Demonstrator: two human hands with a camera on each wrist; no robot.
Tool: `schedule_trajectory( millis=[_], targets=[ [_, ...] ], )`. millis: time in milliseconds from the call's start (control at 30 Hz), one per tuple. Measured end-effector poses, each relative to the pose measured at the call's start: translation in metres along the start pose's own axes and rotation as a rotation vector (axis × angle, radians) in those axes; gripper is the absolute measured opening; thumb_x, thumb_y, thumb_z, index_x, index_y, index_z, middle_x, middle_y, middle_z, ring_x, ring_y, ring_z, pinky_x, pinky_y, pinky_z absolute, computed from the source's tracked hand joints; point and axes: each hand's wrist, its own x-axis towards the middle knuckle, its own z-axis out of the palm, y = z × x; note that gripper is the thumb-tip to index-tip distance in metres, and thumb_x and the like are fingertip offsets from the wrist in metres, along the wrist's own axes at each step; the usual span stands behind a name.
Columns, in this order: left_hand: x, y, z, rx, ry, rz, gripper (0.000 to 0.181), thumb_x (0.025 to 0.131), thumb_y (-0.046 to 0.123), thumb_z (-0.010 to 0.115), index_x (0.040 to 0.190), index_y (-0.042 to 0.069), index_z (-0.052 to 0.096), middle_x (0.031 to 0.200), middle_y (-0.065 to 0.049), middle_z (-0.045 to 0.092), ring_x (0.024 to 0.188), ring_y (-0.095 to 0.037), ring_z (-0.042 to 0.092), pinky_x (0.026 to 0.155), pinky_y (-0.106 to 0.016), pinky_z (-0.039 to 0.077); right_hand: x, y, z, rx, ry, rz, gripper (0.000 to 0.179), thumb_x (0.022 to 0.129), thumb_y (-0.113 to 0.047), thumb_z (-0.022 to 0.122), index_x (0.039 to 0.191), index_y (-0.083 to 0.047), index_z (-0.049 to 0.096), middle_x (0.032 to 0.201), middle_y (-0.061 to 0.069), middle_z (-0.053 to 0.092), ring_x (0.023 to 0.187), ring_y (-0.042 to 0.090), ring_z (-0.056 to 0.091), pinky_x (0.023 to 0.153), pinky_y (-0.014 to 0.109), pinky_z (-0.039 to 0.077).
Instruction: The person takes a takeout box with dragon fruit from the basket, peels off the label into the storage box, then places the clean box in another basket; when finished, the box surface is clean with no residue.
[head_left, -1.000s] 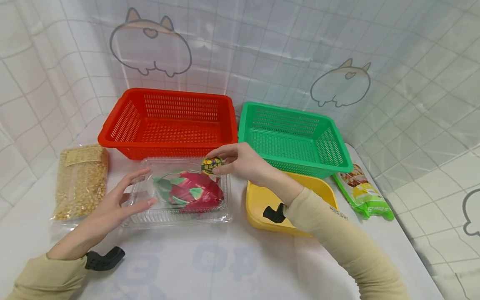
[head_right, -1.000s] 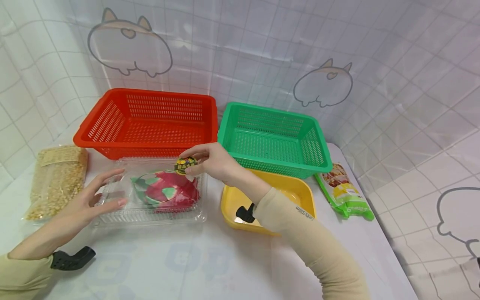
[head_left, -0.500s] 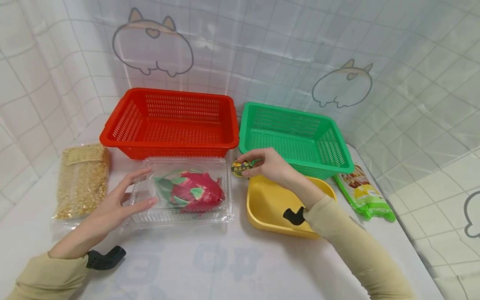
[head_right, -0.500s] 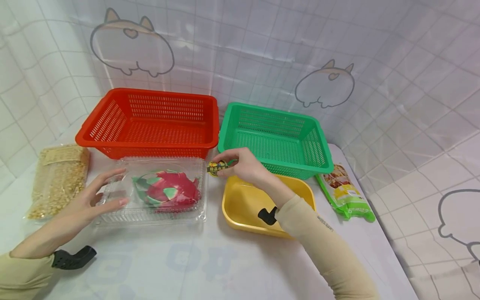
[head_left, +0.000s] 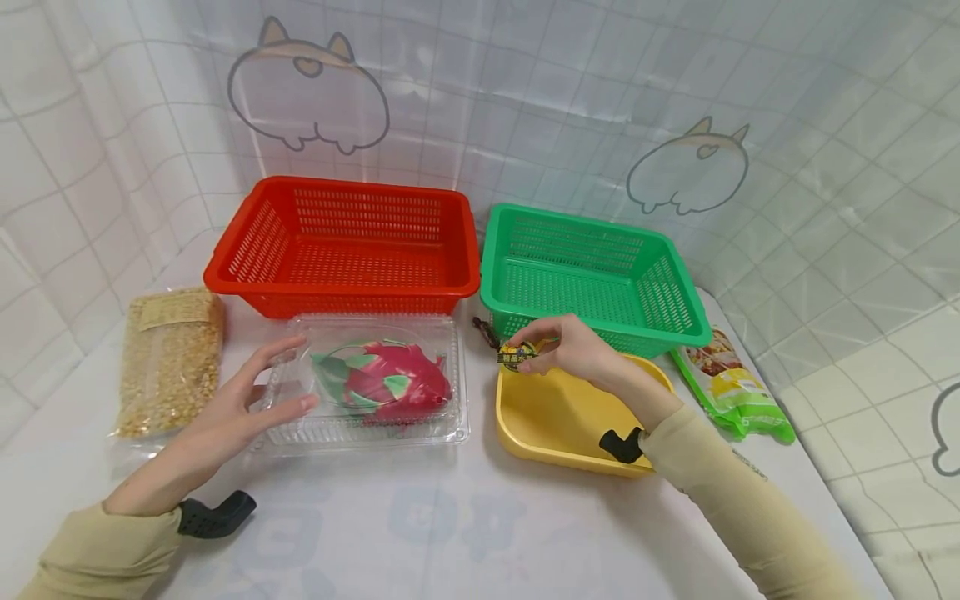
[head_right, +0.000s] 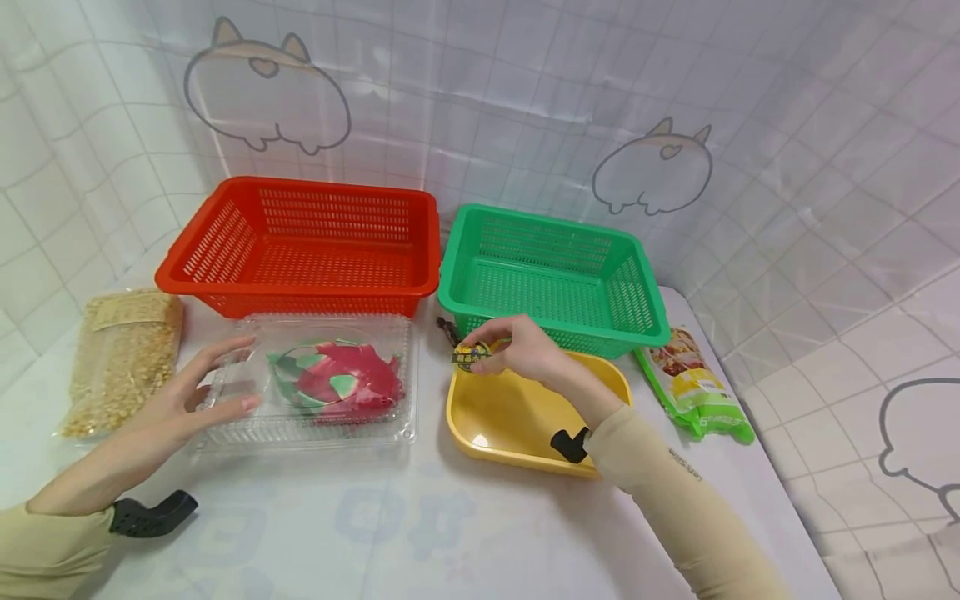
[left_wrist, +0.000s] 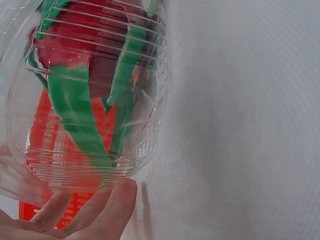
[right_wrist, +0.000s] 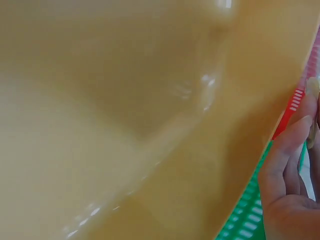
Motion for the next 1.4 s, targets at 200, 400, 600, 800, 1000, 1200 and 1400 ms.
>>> schedule_trajectory(
  millis=[200, 400, 600, 800, 1000, 1200, 1400],
  targets=[
    [0.000, 0.000, 0.000, 0.006, 0.000, 0.000, 0.081, 0.095, 0.033, 0.066, 0.159, 0.034, 0.016, 0.161, -0.018, 0.016, 0.143, -0.044, 0.012, 0.104, -0.076, 0.021, -0.002, 0.012, -0.004, -0.019, -0.024, 0.007, 0.035, 0.081, -0.003, 0.080, 0.114, -0.010, 0.073, 0.120, 0.006, 0.070, 0.097, 0.019, 0.071, 0.085, 0.034, 0.058],
    [0.000, -0.001, 0.000, 0.000, 0.004, 0.018, 0.080, 0.095, 0.031, 0.066, 0.159, 0.033, 0.018, 0.160, -0.017, 0.019, 0.143, -0.042, 0.014, 0.105, -0.075, 0.021, -0.002, 0.018, -0.004, -0.060, -0.033, -0.010, 0.033, 0.081, -0.004, 0.080, 0.114, -0.008, 0.073, 0.117, 0.007, 0.071, 0.093, 0.018, 0.070, 0.085, 0.032, 0.057],
    [0.000, 0.000, 0.000, 0.002, 0.006, 0.025, 0.079, 0.095, 0.030, 0.066, 0.159, 0.032, 0.019, 0.160, -0.016, 0.019, 0.143, -0.041, 0.014, 0.105, -0.075, 0.021, -0.002, 0.023, -0.004, -0.106, -0.040, 0.013, 0.030, 0.082, -0.007, 0.081, 0.111, -0.006, 0.074, 0.104, 0.007, 0.075, 0.084, 0.017, 0.069, 0.080, 0.029, 0.057],
    [0.001, -0.001, 0.000, 0.009, 0.000, -0.004, 0.081, 0.095, 0.033, 0.066, 0.159, 0.035, 0.016, 0.161, -0.018, 0.017, 0.143, -0.044, 0.012, 0.104, -0.077, 0.021, 0.001, 0.030, -0.002, -0.206, -0.044, -0.014, 0.029, 0.081, -0.010, 0.082, 0.109, -0.006, 0.075, 0.103, 0.006, 0.075, 0.087, 0.016, 0.067, 0.078, 0.027, 0.056],
    [0.001, -0.001, 0.000, 0.012, 0.001, -0.003, 0.081, 0.095, 0.032, 0.066, 0.159, 0.035, 0.016, 0.161, -0.018, 0.016, 0.143, -0.044, 0.012, 0.103, -0.077, 0.021, 0.001, 0.033, 0.000, -0.233, -0.041, -0.030, 0.028, 0.082, -0.008, 0.082, 0.108, -0.004, 0.075, 0.106, 0.008, 0.075, 0.088, 0.015, 0.068, 0.079, 0.027, 0.057],
    [0.001, -0.001, 0.000, 0.014, 0.001, -0.004, 0.081, 0.095, 0.033, 0.066, 0.159, 0.036, 0.016, 0.161, -0.019, 0.016, 0.143, -0.045, 0.011, 0.104, -0.077, 0.021, 0.003, 0.035, 0.002, -0.255, -0.050, -0.043, 0.025, 0.082, -0.005, 0.080, 0.107, -0.003, 0.075, 0.104, 0.009, 0.075, 0.083, 0.013, 0.069, 0.074, 0.027, 0.058],
    [0.001, -0.002, 0.000, 0.010, 0.001, -0.001, 0.081, 0.095, 0.032, 0.066, 0.159, 0.035, 0.016, 0.161, -0.019, 0.016, 0.143, -0.045, 0.011, 0.104, -0.077, 0.020, 0.005, 0.035, 0.006, -0.411, -0.022, -0.077, 0.022, 0.079, -0.008, 0.082, 0.101, -0.009, 0.078, 0.098, 0.002, 0.075, 0.087, 0.015, 0.059, 0.076, 0.026, 0.051]
  ],
)
